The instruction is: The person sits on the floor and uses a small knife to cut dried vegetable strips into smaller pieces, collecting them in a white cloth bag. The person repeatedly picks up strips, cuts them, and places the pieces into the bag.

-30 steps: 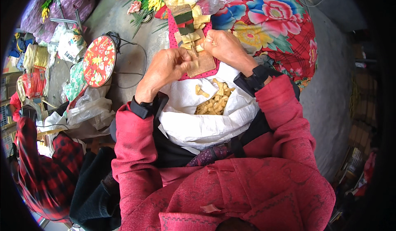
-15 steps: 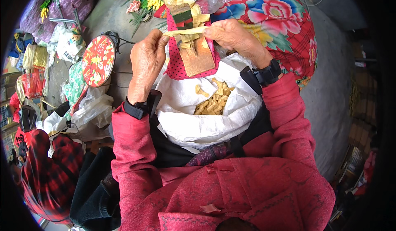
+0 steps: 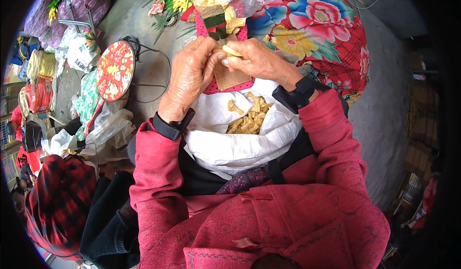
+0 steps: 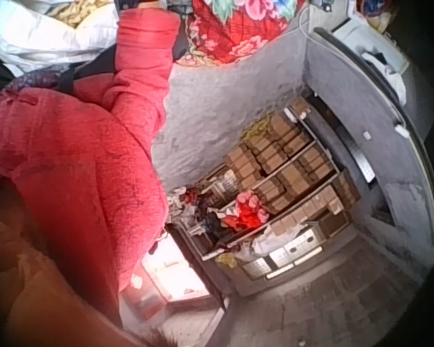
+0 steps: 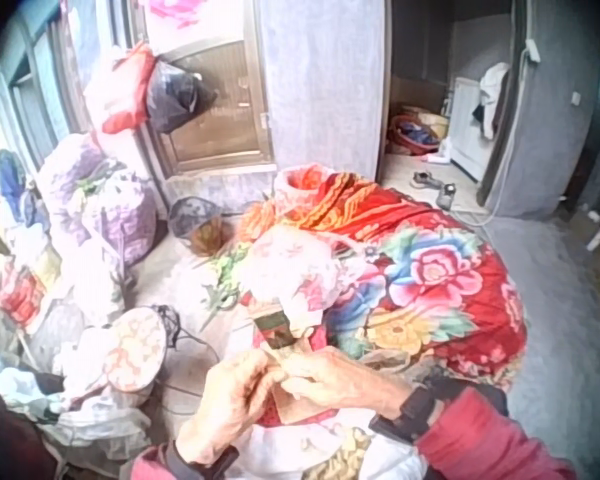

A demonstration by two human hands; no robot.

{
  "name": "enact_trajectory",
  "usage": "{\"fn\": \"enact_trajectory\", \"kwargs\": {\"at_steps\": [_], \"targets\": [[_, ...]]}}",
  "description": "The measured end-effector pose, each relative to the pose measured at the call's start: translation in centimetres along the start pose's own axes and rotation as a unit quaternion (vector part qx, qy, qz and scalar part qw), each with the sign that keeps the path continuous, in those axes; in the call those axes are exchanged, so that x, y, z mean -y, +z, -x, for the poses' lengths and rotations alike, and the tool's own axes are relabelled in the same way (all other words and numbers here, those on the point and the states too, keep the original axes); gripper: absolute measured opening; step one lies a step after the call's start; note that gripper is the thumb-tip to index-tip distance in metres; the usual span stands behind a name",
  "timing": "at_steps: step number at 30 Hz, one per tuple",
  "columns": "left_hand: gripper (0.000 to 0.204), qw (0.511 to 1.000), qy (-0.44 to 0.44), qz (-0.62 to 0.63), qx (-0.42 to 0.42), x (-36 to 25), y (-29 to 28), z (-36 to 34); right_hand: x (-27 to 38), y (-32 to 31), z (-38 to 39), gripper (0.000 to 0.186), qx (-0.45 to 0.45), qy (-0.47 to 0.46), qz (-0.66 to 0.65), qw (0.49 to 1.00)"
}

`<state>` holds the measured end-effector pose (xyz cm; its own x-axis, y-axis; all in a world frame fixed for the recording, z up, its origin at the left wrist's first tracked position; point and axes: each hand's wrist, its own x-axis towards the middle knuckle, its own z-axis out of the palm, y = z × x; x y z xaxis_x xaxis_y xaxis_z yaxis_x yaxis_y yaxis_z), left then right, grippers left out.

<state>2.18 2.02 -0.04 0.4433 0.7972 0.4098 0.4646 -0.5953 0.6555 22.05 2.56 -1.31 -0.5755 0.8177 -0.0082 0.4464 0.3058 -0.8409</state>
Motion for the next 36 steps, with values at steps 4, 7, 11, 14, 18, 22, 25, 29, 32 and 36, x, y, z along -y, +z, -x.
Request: {"fn": "enact_trajectory", "kwargs": {"at_steps": [4, 7, 11, 14, 18, 22, 25, 29, 32, 36], "targets": [[0.01, 0.988, -0.028, 0.151, -0.005, 0.4, 0.6, 0.1, -0.5, 0.1, -0.4, 0.023, 0.033, 0.004, -0.126, 0.991], [0.008, 0.956, -0.085, 0.281, 0.0, 0.3, 0.6, 0.2, -0.7, 0.7, -0.9, 0.02, -0.062, 0.017, -0.077, 0.995], [0.007, 0.903, -0.154, 0.402, -0.001, 0.5, 0.2, 0.0, -0.6, 1.1, -1.1, 0.021, -0.174, -0.082, -0.07, 0.979], [0.009, 0.856, -0.219, 0.467, 0.018, 0.9, -0.1, -0.2, -0.3, 1.0, -1.1, 0.025, -0.224, -0.148, -0.007, 0.963], [0.011, 0.787, -0.306, 0.533, 0.051, 1.5, -0.3, -0.3, 0.1, 1.2, -0.9, 0.023, -0.247, -0.195, 0.072, 0.947], [0.011, 0.774, -0.336, 0.533, 0.064, 1.6, -0.1, -0.3, 0.1, 1.5, -0.6, 0.021, -0.246, -0.2, 0.139, 0.938], [0.011, 0.782, -0.351, 0.511, 0.069, 1.5, 0.1, -0.2, 0.1, 1.6, -0.6, 0.021, -0.25, -0.207, 0.162, 0.932], [0.012, 0.786, -0.336, 0.511, 0.09, 1.6, -0.3, -0.1, 0.0, 1.2, -0.6, 0.019, -0.228, -0.202, 0.17, 0.937], [0.014, 0.83, -0.273, 0.473, 0.116, 1.7, -0.9, 0.0, 0.0, 0.3, -0.3, 0.016, -0.149, -0.102, 0.169, 0.969], [0.026, 0.906, -0.184, 0.366, 0.107, 1.3, -0.6, -0.1, 0.2, -0.2, 0.0, 0.023, 0.022, -0.084, -0.205, 0.975]]}}
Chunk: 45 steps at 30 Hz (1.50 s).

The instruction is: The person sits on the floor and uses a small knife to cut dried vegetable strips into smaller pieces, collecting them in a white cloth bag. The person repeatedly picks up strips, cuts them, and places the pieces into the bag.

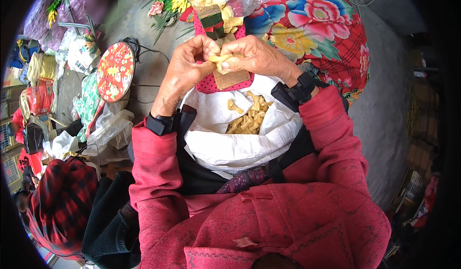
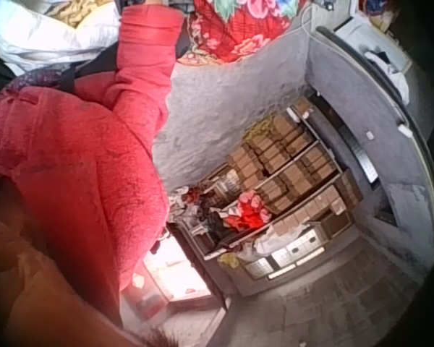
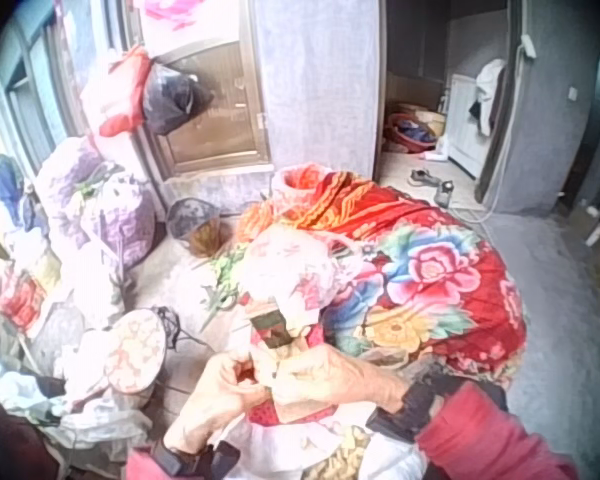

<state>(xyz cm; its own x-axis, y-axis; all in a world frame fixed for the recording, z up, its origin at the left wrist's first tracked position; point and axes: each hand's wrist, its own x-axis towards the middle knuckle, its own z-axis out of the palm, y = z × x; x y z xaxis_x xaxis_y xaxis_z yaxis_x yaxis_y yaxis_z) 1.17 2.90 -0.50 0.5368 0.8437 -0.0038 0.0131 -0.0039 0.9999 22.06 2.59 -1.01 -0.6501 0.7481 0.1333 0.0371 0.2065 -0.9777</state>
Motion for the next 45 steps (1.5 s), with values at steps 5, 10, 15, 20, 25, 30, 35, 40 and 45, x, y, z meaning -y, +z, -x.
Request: {"fn": "enact_trajectory", "kwargs": {"at_steps": [5, 10, 15, 20, 25, 30, 35, 40, 45], "targets": [[0.028, 0.977, 0.12, -0.143, -0.106, -0.1, 1.6, -0.1, 0.4, -0.5, 0.2, 0.03, 0.013, 0.096, -0.118, 0.988], [0.032, 0.93, 0.222, -0.279, -0.092, -0.7, 1.5, 0.3, 0.1, -0.7, 0.0, 0.039, -0.016, 0.156, -0.102, 0.982], [0.027, 0.914, 0.213, -0.333, -0.096, -0.9, 1.4, 0.6, -0.2, 0.1, -0.2, 0.05, -0.068, 0.129, 0.009, 0.989], [0.016, 0.884, 0.216, -0.401, -0.103, -1.1, 2.0, 1.0, 0.1, 0.7, -0.4, 0.062, -0.043, 0.16, 0.051, 0.985], [0.006, 0.909, 0.218, -0.295, -0.195, -1.4, 1.9, 1.3, 0.0, 0.6, -0.5, 0.069, -0.105, 0.137, -0.022, 0.985], [0.009, 0.956, 0.158, -0.124, -0.216, -1.9, 1.1, 1.7, -0.7, -1.0, -0.3, 0.059, -0.201, 0.097, 0.038, 0.974], [0.019, 0.991, 0.075, -0.011, -0.108, -2.0, 0.2, 1.4, -1.1, -0.7, -0.2, 0.038, -0.254, 0.047, 0.109, 0.96], [0.03, 0.997, -0.046, 0.032, -0.045, -1.8, 0.1, 1.2, -1.0, -0.5, -0.2, 0.035, -0.243, 0.025, 0.169, 0.955], [0.027, 0.984, -0.136, -0.105, -0.056, -1.6, 0.8, 1.1, -0.9, -0.3, -0.1, 0.037, -0.24, 0.007, 0.232, 0.943]]}}
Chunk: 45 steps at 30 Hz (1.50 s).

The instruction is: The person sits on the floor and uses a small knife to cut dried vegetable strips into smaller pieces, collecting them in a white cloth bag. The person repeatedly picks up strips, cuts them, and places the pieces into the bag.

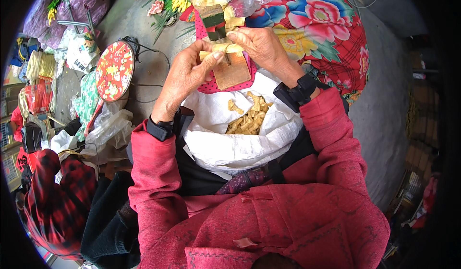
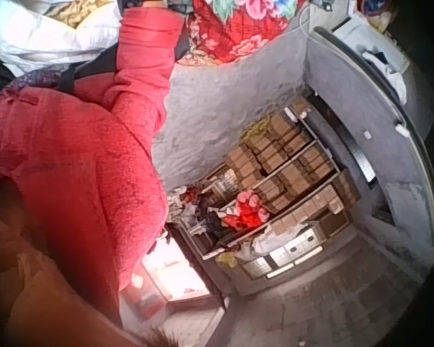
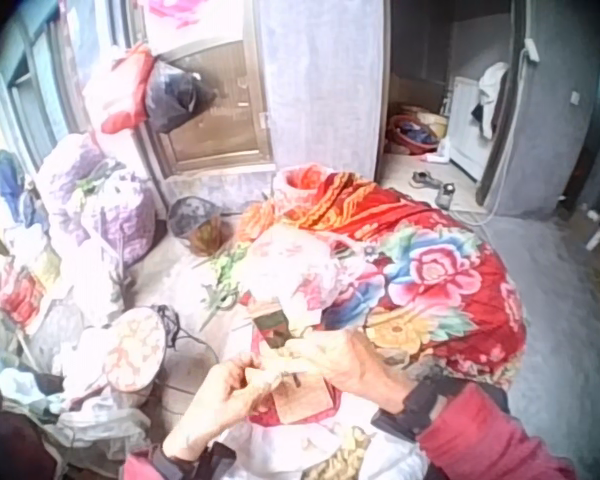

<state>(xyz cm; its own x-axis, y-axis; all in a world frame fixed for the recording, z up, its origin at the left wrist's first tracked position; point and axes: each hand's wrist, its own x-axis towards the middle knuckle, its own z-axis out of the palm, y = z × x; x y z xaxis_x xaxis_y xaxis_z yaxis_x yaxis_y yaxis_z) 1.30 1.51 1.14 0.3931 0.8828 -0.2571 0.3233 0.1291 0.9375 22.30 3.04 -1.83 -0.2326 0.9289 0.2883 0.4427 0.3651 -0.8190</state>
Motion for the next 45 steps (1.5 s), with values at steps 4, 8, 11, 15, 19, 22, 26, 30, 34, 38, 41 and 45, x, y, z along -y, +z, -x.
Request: {"fn": "enact_trajectory", "kwargs": {"at_steps": [4, 8, 11, 15, 19, 22, 26, 30, 34, 38, 41, 45], "targets": [[0.022, 0.988, 0.116, 0.1, -0.015, 0.5, 1.0, -0.5, 0.4, 0.6, 0.1, 0.038, 0.022, -0.005, 0.085, 0.996], [0.014, 0.984, 0.06, 0.159, 0.044, 1.0, 1.1, -0.8, 0.7, 0.7, 0.1, 0.041, 0.025, -0.028, 0.09, 0.995], [0.009, 0.979, 0.124, 0.159, 0.023, 1.0, 1.3, -0.4, 0.6, 0.4, 0.0, 0.041, -0.007, -0.043, 0.105, 0.993], [0.012, 0.975, 0.207, 0.078, -0.014, 0.4, 1.2, 0.3, 0.3, -0.4, -0.3, 0.039, -0.007, 0.001, 0.092, 0.996], [0.013, 0.976, 0.188, 0.1, -0.047, 0.0, 0.4, 0.5, 0.6, -0.5, -0.6, 0.043, -0.013, 0.05, -0.077, 0.996], [0.013, 0.975, 0.178, 0.113, -0.07, 0.4, 0.1, 0.1, 0.7, -1.9, -0.7, 0.046, 0.1, 0.109, -0.205, 0.968], [0.011, 0.971, 0.19, 0.079, -0.121, 1.2, 0.0, -0.6, 0.8, -3.4, -0.7, 0.041, 0.211, 0.153, -0.431, 0.864], [0.01, 0.984, 0.134, 0.078, -0.091, 1.4, 0.5, -0.9, 1.3, -2.9, -0.6, 0.039, 0.176, 0.116, -0.543, 0.813], [0.021, 0.984, 0.106, 0.143, 0.018, 0.8, 1.0, -0.8, 1.8, -0.7, -0.2, 0.04, 0.151, 0.067, -0.378, 0.911], [0.032, 0.973, 0.091, 0.208, 0.046, 0.2, 1.0, -0.6, 1.4, 0.8, 0.5, 0.034, 0.094, -0.075, -0.063, 0.991], [0.029, 0.973, 0.038, 0.225, 0.03, 0.3, 0.7, -1.0, 0.9, 0.9, 0.7, 0.03, 0.097, -0.091, 0.029, 0.991], [0.021, 0.968, 0.042, 0.246, -0.006, 0.8, 0.4, -1.3, 1.2, 0.7, 0.4, 0.024, 0.07, -0.175, -0.041, 0.981]]}}
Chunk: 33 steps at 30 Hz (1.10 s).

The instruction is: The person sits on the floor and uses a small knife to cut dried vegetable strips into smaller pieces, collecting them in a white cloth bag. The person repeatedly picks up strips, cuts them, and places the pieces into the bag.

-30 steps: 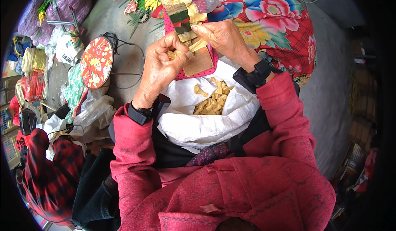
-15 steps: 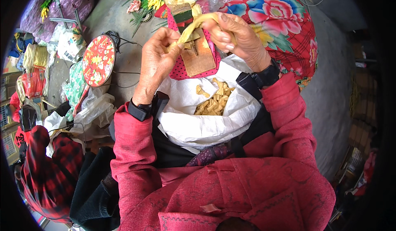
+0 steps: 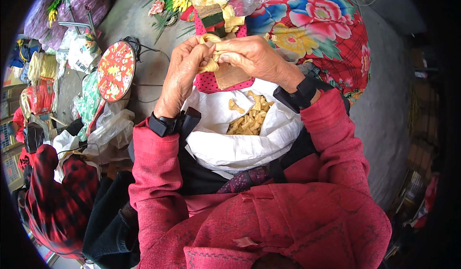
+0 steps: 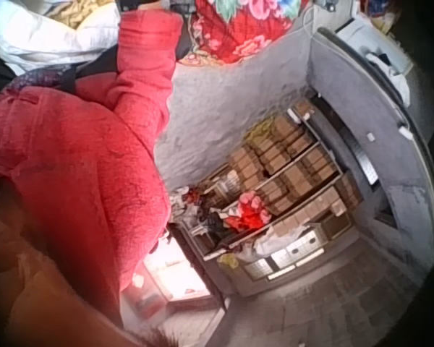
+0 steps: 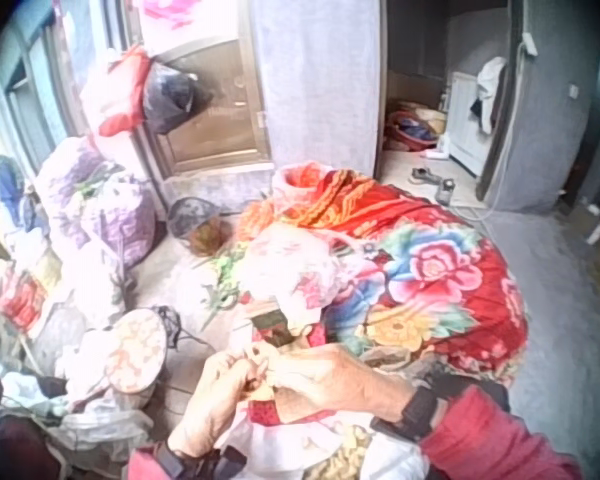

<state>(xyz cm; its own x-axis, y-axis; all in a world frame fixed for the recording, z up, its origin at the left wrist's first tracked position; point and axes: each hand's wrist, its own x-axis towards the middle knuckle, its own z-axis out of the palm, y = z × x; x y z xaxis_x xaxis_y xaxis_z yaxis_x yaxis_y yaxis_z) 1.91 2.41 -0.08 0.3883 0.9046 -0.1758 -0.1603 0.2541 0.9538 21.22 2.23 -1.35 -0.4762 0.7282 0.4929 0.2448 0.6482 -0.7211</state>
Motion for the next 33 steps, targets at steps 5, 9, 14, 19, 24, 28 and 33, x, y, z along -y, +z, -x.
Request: {"fn": "enact_trajectory", "kwargs": {"at_steps": [5, 9, 14, 19, 24, 28, 33], "targets": [[0.021, 0.999, 0.01, 0.024, 0.029, -0.1, -0.1, 0.2, 0.4, -0.3, -0.1, 0.015, -0.043, 0.198, -0.251, 0.946], [0.013, 0.996, 0.081, -0.03, 0.001, 0.0, 0.5, 0.5, -0.4, -0.2, 0.0, 0.018, -0.046, 0.229, -0.353, 0.906], [0.011, 0.981, 0.141, -0.127, -0.031, 0.4, 0.9, 0.7, -0.9, 0.3, 0.0, 0.019, -0.046, 0.312, -0.439, 0.841], [0.015, 0.939, 0.244, -0.243, -0.013, 0.3, 1.0, 0.7, -1.0, -0.2, 0.2, 0.026, 0.009, 0.35, -0.513, 0.784], [0.014, 0.965, 0.189, -0.182, 0.007, 0.2, 1.2, 1.0, -1.6, -1.0, 0.2, 0.027, 0.108, 0.399, -0.527, 0.743], [0.016, 0.963, 0.141, -0.227, 0.028, 0.3, 0.7, 1.1, -1.1, -1.3, 0.1, 0.027, 0.097, 0.408, -0.487, 0.766], [0.012, 0.966, 0.095, -0.239, -0.006, 0.7, 0.2, 0.7, 0.2, 0.2, -0.1, 0.022, -0.001, 0.262, -0.271, 0.926]]}}
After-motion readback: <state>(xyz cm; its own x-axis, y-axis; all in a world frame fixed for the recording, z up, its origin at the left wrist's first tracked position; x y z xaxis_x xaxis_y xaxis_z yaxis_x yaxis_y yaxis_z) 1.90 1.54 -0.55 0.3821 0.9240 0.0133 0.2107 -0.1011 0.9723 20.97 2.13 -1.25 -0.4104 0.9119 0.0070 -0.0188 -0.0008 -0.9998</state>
